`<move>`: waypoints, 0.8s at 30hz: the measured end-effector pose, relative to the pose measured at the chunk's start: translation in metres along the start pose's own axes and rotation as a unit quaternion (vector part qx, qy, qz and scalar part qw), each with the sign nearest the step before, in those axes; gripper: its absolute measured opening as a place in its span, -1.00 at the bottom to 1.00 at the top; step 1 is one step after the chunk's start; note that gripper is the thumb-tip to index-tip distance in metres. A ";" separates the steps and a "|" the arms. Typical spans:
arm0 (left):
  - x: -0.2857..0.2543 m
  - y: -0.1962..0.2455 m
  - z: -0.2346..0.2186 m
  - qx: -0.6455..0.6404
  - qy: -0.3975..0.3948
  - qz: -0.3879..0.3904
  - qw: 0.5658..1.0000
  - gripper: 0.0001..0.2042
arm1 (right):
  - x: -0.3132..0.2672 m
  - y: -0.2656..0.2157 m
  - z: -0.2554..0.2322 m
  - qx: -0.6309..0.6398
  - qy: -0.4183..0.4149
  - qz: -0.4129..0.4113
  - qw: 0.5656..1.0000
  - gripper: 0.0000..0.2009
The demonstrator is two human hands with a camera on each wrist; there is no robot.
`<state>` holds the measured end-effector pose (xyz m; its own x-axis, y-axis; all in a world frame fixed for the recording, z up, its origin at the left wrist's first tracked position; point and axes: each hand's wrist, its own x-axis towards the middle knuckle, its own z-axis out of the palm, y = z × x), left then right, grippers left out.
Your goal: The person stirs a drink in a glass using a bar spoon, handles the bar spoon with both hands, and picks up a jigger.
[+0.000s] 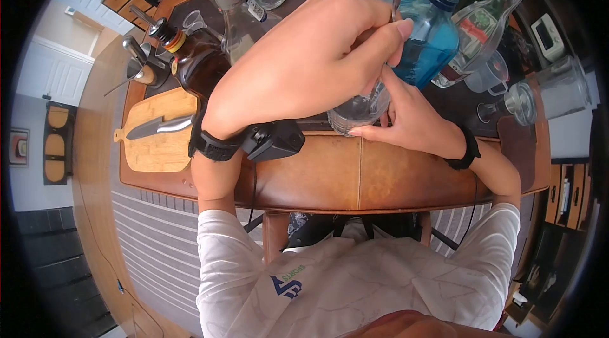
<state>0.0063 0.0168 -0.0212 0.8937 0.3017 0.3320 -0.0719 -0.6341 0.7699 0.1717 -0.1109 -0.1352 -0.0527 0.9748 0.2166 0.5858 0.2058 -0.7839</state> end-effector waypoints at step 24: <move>0.003 -0.009 0.002 0.110 0.044 0.027 0.993 -0.62 | -0.002 -0.003 -0.001 -0.027 -0.004 0.025 0.999 0.01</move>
<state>0.0107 0.0218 -0.0277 0.8488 0.3181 0.4223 -0.0105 -0.7885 0.6150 0.1710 -0.1132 -0.1330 -0.0280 0.9845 0.1733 0.6313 0.1518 -0.7605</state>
